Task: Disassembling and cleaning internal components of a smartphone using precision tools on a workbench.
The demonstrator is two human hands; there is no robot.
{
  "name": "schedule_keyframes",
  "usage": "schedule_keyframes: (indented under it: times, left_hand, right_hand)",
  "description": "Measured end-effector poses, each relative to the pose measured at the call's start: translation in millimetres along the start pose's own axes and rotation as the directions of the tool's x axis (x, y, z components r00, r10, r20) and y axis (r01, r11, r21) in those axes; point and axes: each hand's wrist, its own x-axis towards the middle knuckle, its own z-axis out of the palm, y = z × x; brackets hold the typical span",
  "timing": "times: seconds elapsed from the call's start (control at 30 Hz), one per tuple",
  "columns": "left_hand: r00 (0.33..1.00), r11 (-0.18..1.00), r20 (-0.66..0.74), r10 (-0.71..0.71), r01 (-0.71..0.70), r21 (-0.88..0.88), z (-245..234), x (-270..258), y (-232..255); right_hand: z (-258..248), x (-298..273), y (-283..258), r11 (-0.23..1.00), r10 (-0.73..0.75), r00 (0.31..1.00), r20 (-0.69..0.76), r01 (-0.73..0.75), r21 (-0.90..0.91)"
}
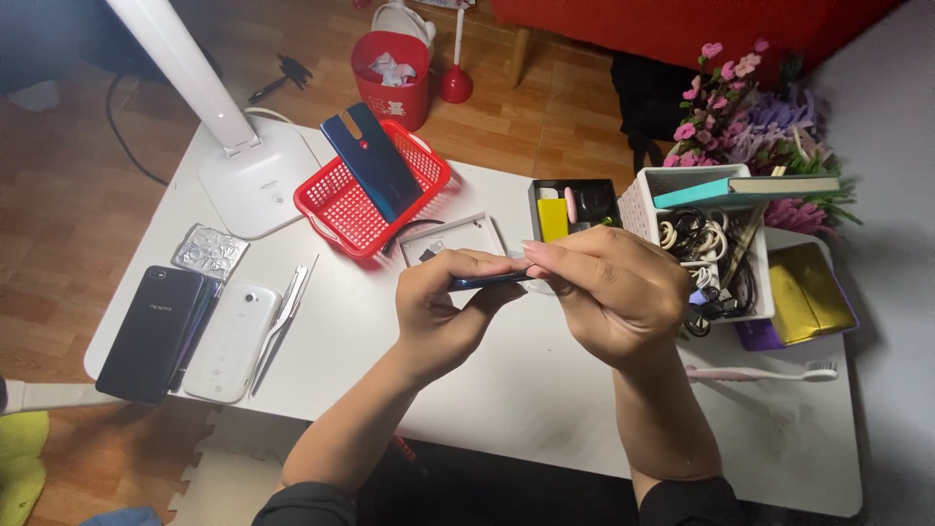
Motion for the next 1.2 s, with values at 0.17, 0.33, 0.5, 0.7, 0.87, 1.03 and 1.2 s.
schedule_keyframes:
  times: [0.17, 0.33, 0.5, 0.7, 0.87, 1.03, 1.2]
  left_hand:
    - [1.0, 1.0, -0.01, 0.006, -0.006, -0.006, -1.6, 0.3, -1.2]
    - [0.999, 1.0, -0.019, 0.028, -0.028, -0.001, -0.5, -0.5, -0.3]
    - [0.999, 1.0, -0.034, 0.022, -0.022, 0.001, -3.1, -0.4, -2.0]
    - [0.991, 0.997, -0.115, 0.071, -0.071, 0.0, -12.9, -1.1, -12.8]
    - [0.987, 0.994, -0.127, 0.099, -0.093, 0.049, -19.9, 4.7, -14.9]
    - [0.991, 0.997, -0.127, 0.041, -0.031, 0.077, -24.9, -4.3, -11.6]
    - [0.915, 0.932, -0.185, -0.357, 0.362, -0.01, -34.7, -56.6, -15.1]
  right_hand:
    - [1.7, -2.3, 3.1, 1.0, -0.021, 1.0, 0.012, 0.021, 0.003]
    - [3.3, -2.1, 2.9, 1.0, -0.026, 0.999, 0.022, 0.026, 0.005]
    - [5.2, -3.0, 2.6, 0.998, -0.06, 0.995, 0.084, 0.063, -0.032]
    - [5.7, -2.5, 3.1, 0.995, 0.006, 0.968, 0.249, 0.02, -0.102]
    - [13.1, -5.3, 4.7, 0.994, 0.028, 0.951, 0.307, 0.005, -0.107]
    - [-3.3, -5.3, 8.8, 0.992, 0.117, 0.91, 0.399, -0.089, -0.087]
    - [-29.2, -18.7, 3.4, 0.892, 0.434, 0.687, 0.582, -0.237, -0.385]
